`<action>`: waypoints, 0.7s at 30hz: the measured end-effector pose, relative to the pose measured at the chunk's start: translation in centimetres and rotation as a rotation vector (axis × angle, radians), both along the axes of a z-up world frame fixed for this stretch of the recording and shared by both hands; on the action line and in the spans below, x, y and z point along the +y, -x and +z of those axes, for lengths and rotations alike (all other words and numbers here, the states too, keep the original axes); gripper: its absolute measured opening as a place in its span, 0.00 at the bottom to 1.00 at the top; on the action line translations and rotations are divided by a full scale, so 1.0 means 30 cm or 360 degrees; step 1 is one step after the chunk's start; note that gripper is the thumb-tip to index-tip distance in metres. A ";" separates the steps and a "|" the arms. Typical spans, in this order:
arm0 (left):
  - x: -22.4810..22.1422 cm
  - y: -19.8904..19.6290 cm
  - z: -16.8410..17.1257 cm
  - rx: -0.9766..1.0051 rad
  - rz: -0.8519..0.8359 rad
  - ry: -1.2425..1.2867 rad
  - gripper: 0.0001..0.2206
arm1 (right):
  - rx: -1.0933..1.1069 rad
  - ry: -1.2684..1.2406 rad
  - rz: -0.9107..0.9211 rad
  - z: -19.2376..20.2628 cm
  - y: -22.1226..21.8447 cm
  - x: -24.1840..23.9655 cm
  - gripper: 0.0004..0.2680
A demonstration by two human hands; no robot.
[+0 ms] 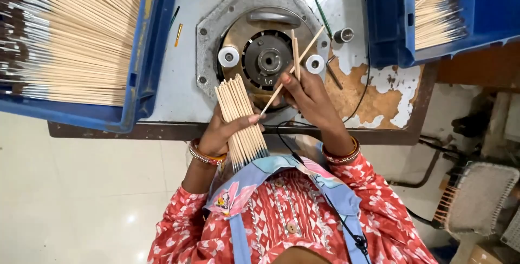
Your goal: Operating a machine to process and organize incense sticks for manufacturing.
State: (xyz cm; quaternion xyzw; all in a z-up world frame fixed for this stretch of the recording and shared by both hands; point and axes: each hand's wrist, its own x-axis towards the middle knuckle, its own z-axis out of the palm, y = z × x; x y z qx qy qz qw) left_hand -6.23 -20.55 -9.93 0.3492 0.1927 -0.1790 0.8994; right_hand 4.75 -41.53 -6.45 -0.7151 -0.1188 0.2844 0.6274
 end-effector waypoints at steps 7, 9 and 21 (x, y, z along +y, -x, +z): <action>-0.005 0.016 -0.044 -0.0165 0.0018 -0.0049 0.19 | 0.0064 -0.0029 0.0032 -0.039 0.008 0.001 0.13; -0.003 0.014 -0.050 -0.0182 -0.0025 -0.0055 0.20 | 0.0042 -0.0012 0.0028 -0.045 0.010 0.001 0.14; -0.004 0.012 -0.086 -0.0312 0.0016 -0.0364 0.20 | 0.0089 -0.0141 -0.0186 -0.100 0.016 0.003 0.12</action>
